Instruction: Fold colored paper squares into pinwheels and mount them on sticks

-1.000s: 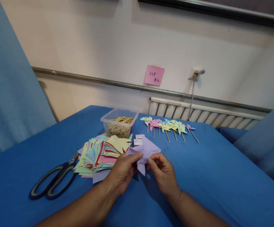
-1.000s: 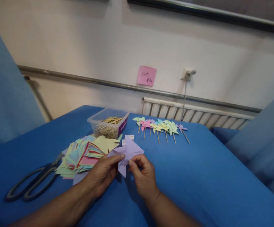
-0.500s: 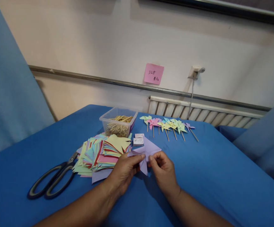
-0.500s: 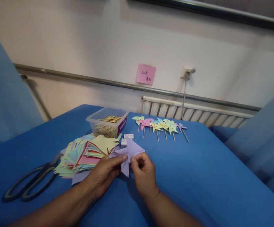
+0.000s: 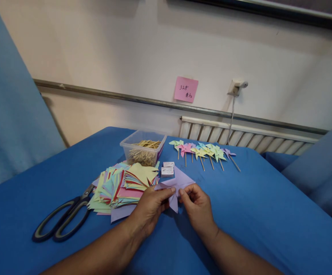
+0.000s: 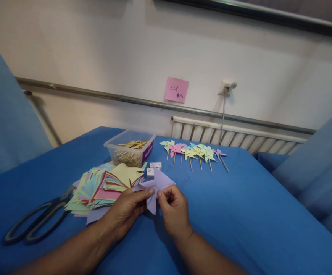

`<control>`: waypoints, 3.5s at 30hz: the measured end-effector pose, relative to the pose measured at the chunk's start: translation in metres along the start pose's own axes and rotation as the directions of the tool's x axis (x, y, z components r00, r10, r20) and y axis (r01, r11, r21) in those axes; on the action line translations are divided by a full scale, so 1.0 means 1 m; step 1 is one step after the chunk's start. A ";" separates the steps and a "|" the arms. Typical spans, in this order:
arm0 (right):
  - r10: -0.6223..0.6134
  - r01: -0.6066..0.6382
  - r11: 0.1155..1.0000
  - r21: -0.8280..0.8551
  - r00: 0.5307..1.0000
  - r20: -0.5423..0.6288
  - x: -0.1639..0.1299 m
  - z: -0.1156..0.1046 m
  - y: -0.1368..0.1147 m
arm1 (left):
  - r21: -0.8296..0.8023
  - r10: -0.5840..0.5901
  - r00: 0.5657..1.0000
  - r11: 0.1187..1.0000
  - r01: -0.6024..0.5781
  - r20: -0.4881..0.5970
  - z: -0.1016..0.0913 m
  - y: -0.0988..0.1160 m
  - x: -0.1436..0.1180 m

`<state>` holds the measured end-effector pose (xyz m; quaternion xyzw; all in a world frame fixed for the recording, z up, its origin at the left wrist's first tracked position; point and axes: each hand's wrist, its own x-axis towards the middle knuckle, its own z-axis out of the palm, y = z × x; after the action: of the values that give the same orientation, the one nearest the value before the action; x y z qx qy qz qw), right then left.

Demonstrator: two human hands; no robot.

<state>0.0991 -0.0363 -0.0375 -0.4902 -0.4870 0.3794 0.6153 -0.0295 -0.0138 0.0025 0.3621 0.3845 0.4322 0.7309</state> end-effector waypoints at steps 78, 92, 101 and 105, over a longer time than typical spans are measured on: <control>-0.032 0.011 0.955 0.296 0.997 0.065 -0.004 0.001 -0.004 | 0.032 0.046 0.993 0.999 -0.043 -0.112 -0.010 0.021 0.004; -0.325 0.350 0.933 -0.085 0.920 0.218 -0.002 -0.013 -0.012 | 0.004 -0.008 0.998 1.000 0.009 -0.061 -0.008 0.027 0.000; -0.109 0.099 0.994 0.052 0.967 0.231 0.004 -0.012 -0.008 | 0.188 0.025 1.000 0.982 -0.024 -0.006 -0.011 0.013 0.005; -0.117 0.098 0.991 0.096 0.968 0.221 0.008 -0.012 -0.007 | 0.264 0.034 0.999 0.964 -0.030 -0.009 -0.012 0.009 0.006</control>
<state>0.1129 -0.0330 -0.0294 -0.3904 -0.5633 0.4189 0.5956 -0.0408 -0.0027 0.0033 0.4593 0.4378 0.3913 0.6665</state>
